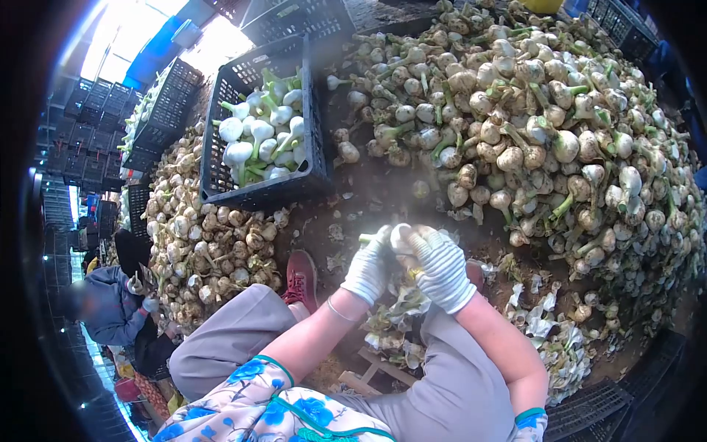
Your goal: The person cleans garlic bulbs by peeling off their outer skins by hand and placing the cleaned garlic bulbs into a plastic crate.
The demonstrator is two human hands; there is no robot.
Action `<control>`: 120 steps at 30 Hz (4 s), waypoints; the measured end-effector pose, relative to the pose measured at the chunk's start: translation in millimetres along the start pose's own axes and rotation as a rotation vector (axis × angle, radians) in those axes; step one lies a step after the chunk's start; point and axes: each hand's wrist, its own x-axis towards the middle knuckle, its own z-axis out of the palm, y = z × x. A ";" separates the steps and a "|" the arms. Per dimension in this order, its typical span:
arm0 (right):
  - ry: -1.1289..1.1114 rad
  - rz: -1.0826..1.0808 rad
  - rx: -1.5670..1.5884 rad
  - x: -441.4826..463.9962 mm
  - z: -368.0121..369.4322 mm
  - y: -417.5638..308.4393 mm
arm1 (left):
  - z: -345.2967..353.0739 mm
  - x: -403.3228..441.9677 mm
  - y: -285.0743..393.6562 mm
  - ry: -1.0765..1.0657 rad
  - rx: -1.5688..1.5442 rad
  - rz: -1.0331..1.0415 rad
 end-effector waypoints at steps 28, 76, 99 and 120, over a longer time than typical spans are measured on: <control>0.167 0.932 1.047 37.8 12.3 58.7 | 15.7 -13.6 33.1 -0.205 0.562 0.306; 0.271 0.570 0.728 -49.6 -4.2 39.4 | 31.0 -4.2 -30.6 -0.448 0.495 0.676; 0.030 0.805 0.960 -39.5 -16.6 35.6 | 8.5 12.1 14.7 -0.420 0.652 0.227; -0.771 0.433 -0.301 -66.2 -22.3 50.2 | 19.1 36.6 61.1 -0.031 -0.292 0.050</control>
